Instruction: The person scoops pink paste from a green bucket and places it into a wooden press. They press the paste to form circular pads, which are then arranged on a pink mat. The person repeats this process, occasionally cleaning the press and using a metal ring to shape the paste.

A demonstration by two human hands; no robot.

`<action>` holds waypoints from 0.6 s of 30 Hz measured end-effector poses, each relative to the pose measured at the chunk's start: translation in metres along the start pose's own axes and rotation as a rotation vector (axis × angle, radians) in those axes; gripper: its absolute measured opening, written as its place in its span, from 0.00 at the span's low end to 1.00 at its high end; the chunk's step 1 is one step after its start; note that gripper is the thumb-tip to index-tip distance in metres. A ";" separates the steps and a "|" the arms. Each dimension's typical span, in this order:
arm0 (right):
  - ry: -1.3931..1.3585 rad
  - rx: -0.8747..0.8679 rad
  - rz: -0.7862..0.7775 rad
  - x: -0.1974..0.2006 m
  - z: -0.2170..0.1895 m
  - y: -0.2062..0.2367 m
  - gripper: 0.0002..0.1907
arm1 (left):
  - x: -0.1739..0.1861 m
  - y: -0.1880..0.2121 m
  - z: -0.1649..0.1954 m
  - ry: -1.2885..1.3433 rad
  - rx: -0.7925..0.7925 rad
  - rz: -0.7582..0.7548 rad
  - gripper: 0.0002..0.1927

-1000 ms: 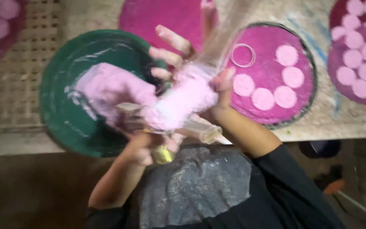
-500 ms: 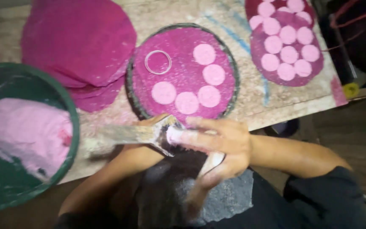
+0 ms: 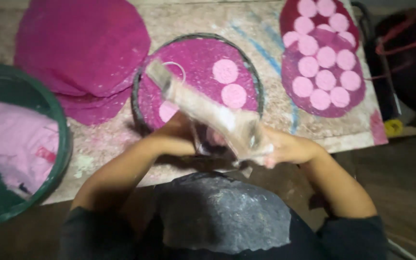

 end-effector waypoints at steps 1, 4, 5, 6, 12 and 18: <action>0.040 -0.055 0.065 0.007 0.018 0.000 0.52 | 0.008 -0.004 -0.001 0.025 0.019 0.032 0.30; 0.123 -0.077 0.255 0.020 0.068 0.010 0.44 | 0.045 -0.026 -0.018 -0.011 0.060 0.201 0.34; 0.119 0.014 0.316 0.026 0.075 0.012 0.39 | 0.064 -0.035 -0.027 -0.108 0.033 0.278 0.36; 0.117 0.107 0.380 0.031 0.081 0.015 0.35 | 0.089 -0.040 -0.028 -0.401 -0.144 0.399 0.33; -0.109 0.226 0.704 0.048 0.094 0.028 0.40 | 0.193 -0.058 -0.125 -0.909 0.163 0.897 0.23; -0.233 0.205 0.832 0.043 0.090 0.035 0.40 | 0.176 -0.077 -0.149 -0.850 0.080 0.848 0.04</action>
Point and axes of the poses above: each hand's wrist, its own y-axis away from the middle knuckle, its own x-axis out of the back of the hand, z = x × y, the point moved 5 cm from there along -y, towards the middle knuckle, and after that the axes turned 2 degrees about y, right-handed, at the moved point
